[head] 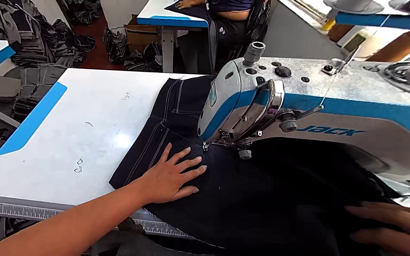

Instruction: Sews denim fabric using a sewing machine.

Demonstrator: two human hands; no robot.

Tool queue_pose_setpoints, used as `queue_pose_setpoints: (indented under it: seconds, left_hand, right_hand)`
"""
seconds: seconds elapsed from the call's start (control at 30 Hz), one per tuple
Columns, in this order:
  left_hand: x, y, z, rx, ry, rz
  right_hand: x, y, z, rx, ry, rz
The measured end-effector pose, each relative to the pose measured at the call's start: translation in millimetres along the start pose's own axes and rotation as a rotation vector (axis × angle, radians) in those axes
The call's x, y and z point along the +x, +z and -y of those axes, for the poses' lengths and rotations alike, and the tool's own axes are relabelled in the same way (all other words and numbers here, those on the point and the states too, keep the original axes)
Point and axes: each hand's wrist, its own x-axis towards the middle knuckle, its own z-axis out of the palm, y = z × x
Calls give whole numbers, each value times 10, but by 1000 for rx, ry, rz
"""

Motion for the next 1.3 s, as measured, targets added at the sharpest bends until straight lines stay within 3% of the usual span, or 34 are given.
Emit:
queue_pose_setpoints:
  seconds: [0.07,0.13,0.23,0.33,0.57,1.3]
  left_hand:
    - [-5,-9,24,-25,10,4]
    - [-16,-25,68,-66,25,4]
    - [-19,-37,136,-93,56,-19]
    - [-24,-32,126,-110,54,-40]
    - [-51,-11,169,-196,67,-71]
    - [81,-42,274,-128,48,-15]
  right_hand:
    - [433,258,329,27,-148,-280]
    - [1047,786,582,65,-255,-492]
    - [1611,1425,619,73,-283,-544]
    - [1599,1676,558,165,-234,-576]
    - [1533,1697,571,123,-200,-603]
    - [1715,1623,369,126,-225,-632]
